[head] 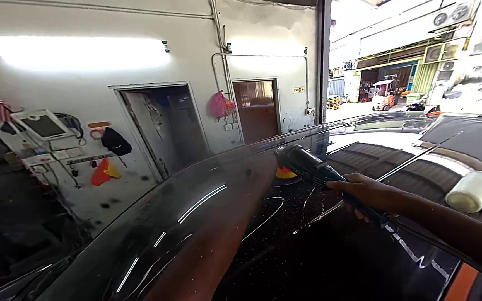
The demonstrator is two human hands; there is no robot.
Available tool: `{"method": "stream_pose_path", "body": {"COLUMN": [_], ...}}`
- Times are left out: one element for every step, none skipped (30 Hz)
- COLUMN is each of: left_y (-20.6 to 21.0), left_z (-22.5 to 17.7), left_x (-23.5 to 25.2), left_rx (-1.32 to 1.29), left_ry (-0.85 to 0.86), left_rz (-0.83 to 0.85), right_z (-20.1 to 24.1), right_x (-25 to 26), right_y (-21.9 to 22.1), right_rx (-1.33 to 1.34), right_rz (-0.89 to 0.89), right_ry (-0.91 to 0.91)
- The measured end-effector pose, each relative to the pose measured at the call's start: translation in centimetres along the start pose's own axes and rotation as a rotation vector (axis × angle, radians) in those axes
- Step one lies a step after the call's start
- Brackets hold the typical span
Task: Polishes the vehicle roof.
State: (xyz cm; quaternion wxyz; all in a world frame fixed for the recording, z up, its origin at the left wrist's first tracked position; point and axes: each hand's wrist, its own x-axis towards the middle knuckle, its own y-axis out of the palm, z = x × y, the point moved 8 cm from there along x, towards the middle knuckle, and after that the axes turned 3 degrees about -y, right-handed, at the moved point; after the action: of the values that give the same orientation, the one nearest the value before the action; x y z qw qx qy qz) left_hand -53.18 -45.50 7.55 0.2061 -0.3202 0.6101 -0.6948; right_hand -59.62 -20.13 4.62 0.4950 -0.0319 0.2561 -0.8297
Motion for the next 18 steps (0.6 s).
{"method": "stream_pose_path", "body": {"left_y": [-0.1, -0.1, 0.0, 0.0, 0.0, 0.0, -0.1, 0.0, 0.0, 0.0, 0.0, 0.1, 0.1, 0.0, -0.2, -0.2, -0.2, -0.2], "left_z": [-1.1, -2.1, -3.0, -3.9, -4.7, -5.4, -6.1, -6.8, -7.4, -7.8, -8.2, -8.5, -8.7, -8.8, -8.8, -8.7, -8.5, -8.2], "left_x": [0.3, 0.6, 1.0, 1.3, 1.6, 1.8, 2.0, 2.2, 2.5, 2.6, 2.8, 3.0, 3.1, 3.1, 2.8, 2.8, 2.8, 2.6], "left_rx": [0.0, 0.005, 0.009, 0.012, 0.015, 0.017, 0.018, 0.017, 0.011, 0.006, 0.007, 0.013, 0.013, 0.016, 0.018, 0.019, 0.02, 0.019], "left_ry": [0.016, 0.034, 0.051, 0.067, 0.076, 0.079, 0.087, 0.105, 0.117, 0.127, 0.137, 0.149, 0.16, 0.169, 0.172, 0.181, 0.189, 0.19], "left_rz": [0.0, -0.003, -0.008, -0.013, -0.013, -0.001, 0.013, 0.011, 0.004, -0.003, -0.008, -0.011, -0.009, 0.002, 0.016, 0.015, 0.006, 0.001], "right_z": [-0.4, -0.9, -1.4, -1.8, -2.2, -2.5, -2.6, -2.8, -3.0, -3.1, -3.2, -3.3, -3.2, -3.2, -3.1, -3.1, -3.2, -3.1], "right_x": [-0.3, -0.5, -0.6, -0.8, -0.9, -1.1, -1.4, -1.6, -1.8, -2.0, -2.1, -2.1, -2.2, -2.3, -2.3, -2.3, -2.3, -2.2], "right_y": [-0.7, -1.4, -2.0, -2.6, -3.1, -3.5, -3.9, -4.4, -4.7, -5.1, -5.3, -5.5, -5.7, -5.8, -5.8, -5.7, -5.7, -5.5], "right_rx": [0.007, 0.016, 0.03, 0.042, 0.05, 0.052, 0.044, 0.029, 0.019, 0.02, 0.021, 0.023, 0.026, 0.024, 0.027, 0.028, 0.031, 0.029], "right_rz": [-0.017, -0.031, -0.043, -0.051, -0.06, -0.073, -0.086, -0.093, -0.106, -0.116, -0.115, -0.113, -0.119, -0.12, -0.121, -0.116, -0.113, -0.108], "right_ry": [0.008, 0.017, 0.025, 0.033, 0.04, 0.04, 0.041, 0.045, 0.053, 0.06, 0.064, 0.063, 0.063, 0.062, 0.058, 0.059, 0.056, 0.053]}}
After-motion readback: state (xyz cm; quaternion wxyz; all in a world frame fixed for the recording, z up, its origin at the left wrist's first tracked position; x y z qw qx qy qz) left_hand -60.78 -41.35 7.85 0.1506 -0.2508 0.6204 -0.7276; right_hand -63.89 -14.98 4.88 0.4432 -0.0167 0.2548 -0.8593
